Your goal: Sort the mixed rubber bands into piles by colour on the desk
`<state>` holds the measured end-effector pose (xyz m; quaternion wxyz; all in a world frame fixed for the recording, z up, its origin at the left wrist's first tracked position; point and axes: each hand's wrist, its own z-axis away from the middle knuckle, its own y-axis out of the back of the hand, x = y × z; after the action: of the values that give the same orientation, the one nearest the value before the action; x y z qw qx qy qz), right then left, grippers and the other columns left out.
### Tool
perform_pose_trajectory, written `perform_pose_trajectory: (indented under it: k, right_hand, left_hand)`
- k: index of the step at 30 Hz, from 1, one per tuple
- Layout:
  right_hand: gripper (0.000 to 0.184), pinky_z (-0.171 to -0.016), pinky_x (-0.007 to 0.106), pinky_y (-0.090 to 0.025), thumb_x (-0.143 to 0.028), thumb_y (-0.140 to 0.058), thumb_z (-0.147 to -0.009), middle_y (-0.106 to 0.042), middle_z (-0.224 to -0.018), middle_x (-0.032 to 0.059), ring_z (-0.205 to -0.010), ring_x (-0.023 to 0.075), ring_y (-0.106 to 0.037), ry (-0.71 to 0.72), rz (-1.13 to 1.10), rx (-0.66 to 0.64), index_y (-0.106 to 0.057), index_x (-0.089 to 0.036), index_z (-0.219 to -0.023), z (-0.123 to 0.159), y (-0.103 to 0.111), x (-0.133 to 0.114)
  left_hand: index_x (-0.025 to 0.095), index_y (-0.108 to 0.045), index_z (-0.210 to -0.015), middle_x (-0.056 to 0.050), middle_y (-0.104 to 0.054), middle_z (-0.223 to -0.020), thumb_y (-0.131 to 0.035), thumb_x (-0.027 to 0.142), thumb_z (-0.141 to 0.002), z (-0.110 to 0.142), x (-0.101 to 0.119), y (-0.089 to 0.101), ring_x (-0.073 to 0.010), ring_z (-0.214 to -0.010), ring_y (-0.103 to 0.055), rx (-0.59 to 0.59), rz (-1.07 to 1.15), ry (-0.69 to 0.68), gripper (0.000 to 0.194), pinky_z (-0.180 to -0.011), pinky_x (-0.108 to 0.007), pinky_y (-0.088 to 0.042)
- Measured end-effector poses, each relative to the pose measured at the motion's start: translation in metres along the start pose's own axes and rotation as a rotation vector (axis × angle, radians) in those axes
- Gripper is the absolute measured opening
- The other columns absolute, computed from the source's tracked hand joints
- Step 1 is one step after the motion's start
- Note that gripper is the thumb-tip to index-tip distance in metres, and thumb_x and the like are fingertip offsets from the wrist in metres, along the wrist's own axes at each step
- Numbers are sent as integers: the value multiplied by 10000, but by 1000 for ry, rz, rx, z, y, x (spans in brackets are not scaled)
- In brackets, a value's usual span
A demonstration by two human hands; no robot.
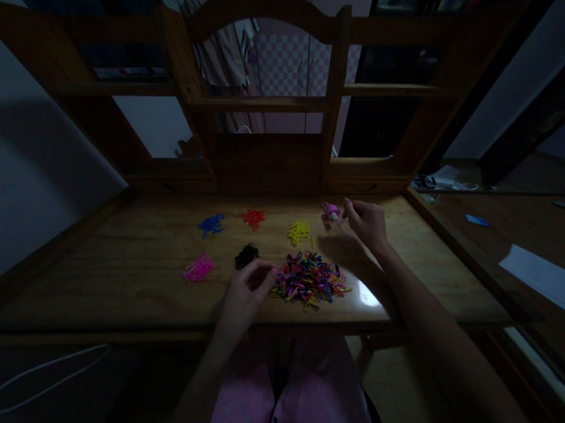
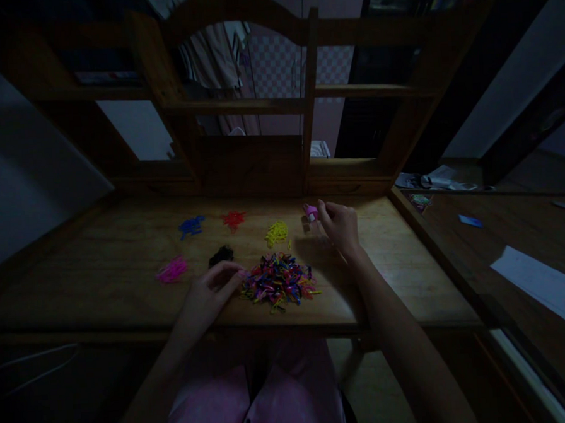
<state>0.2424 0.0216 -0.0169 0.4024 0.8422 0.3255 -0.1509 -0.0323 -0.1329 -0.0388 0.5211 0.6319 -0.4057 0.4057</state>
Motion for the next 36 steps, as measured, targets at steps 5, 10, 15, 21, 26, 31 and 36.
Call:
perform_pose_trajectory:
  k: [5,10,15,21,26,31,36]
  right_hand:
    - [538,-487,246,-269,-498,-441,-953,-532,-444,3,-418,106,-470,-4,-21,-6,-686,-162,-613,0,0,0]
    - [531,-484,245,-271,-490,-442,-954,-532,-443,4,-418,107,-475,-11,-26,-7,-679,-166,-606,0,0,0]
    - [523,-491,243,-280,-477,-441,-957,-541,-451,6,-421,106,-478,-8,-30,-11,-671,-167,-605,0,1,0]
    - [514,-497,247,-285,-473,-443,-959,-542,-456,5,-428,110,-488,-3,-26,-4,-666,-170,-608,0,1,1]
    - [529,-502,248,-289,-481,-438,-957,-556,-463,8,-431,114,-495,-3,-22,-5,-665,-168,-596,-1,1,0]
    - [531,-508,248,-298,-475,-436,-959,-562,-469,11,-440,117,-506,5,-10,5,-666,-166,-594,-1,1,0]
    - [519,-501,246,-299,-467,-444,-957,-557,-465,8,-439,116,-503,10,-25,14,-662,-171,-590,0,0,0]
  left_hand:
    - [190,-681,-882,-23,-718,-884,-598,360,-862,3,2,-1,-183,-845,-671,16,-64,-2,190,-770,-267,-515]
    - [192,-702,-896,-36,-726,-935,-604,309,-852,2,0,-2,-193,-892,-670,50,-122,-27,158,-816,-285,-506]
    - [188,-691,-842,-34,-692,-895,-610,278,-850,3,1,-4,-172,-841,-657,49,-190,-123,121,-761,-262,-504]
    - [203,-684,-845,-7,-709,-884,-607,259,-859,13,19,-6,-151,-846,-676,-9,-186,-116,97,-760,-234,-512]
    - [211,-667,-822,19,-712,-818,-634,259,-838,21,24,-6,-144,-785,-683,-48,-212,-43,60,-727,-233,-514]
    - [233,-669,-846,12,-710,-891,-620,210,-842,28,27,-3,-165,-860,-664,-95,-368,-129,54,-793,-277,-494]
    - [240,-688,-898,-22,-702,-968,-611,187,-848,27,32,-10,-210,-953,-633,-149,-546,-112,106,-838,-337,-467]
